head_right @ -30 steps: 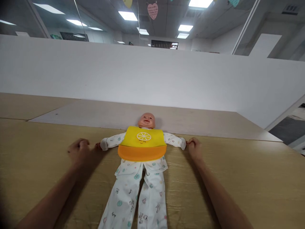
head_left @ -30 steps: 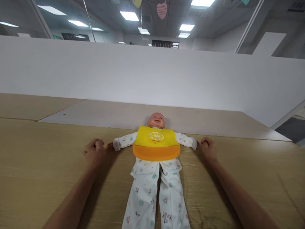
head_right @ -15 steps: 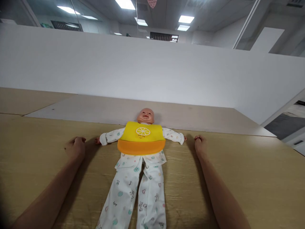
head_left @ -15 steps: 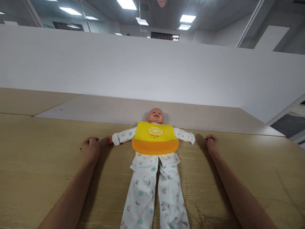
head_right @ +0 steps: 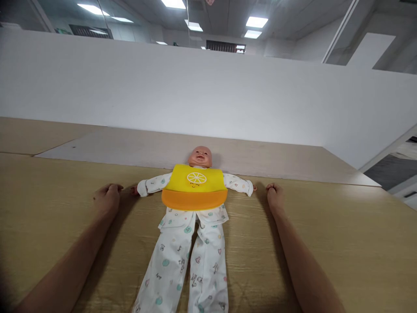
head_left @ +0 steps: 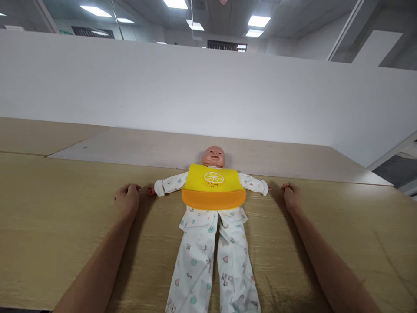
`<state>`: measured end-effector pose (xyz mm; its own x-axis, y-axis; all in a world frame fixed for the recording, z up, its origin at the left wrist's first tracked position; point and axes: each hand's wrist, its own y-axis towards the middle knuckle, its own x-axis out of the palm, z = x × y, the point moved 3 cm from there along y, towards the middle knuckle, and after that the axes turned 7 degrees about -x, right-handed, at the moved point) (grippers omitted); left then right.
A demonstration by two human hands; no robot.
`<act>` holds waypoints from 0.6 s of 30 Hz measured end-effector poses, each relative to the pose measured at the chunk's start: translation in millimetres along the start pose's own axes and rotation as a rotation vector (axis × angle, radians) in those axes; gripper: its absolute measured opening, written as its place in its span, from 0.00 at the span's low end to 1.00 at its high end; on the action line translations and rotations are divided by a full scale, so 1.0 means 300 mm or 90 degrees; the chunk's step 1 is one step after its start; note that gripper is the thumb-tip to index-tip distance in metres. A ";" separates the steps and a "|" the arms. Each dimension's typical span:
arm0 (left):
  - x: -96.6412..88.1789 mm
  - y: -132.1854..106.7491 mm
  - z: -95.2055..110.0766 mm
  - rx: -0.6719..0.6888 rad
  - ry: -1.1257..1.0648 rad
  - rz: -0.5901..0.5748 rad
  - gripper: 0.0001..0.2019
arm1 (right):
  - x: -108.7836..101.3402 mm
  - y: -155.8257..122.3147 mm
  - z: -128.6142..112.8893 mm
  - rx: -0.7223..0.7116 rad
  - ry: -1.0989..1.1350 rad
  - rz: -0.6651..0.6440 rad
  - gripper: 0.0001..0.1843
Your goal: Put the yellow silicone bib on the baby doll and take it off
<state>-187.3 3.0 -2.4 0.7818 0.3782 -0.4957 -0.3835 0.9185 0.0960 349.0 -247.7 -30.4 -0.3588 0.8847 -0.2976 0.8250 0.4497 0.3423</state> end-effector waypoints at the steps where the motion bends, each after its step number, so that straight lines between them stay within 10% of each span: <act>1: 0.000 -0.001 0.001 0.010 0.000 -0.006 0.09 | 0.000 0.000 0.001 -0.001 0.002 -0.004 0.08; 18: 0.002 0.004 0.001 0.033 -0.008 -0.020 0.09 | -0.001 -0.006 -0.015 -0.019 -0.039 -0.024 0.08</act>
<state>-187.1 4.3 -2.3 0.7990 0.3508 -0.4885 -0.3335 0.9344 0.1255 345.6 -248.1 -27.0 -0.3616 0.8584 -0.3639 0.7977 0.4869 0.3558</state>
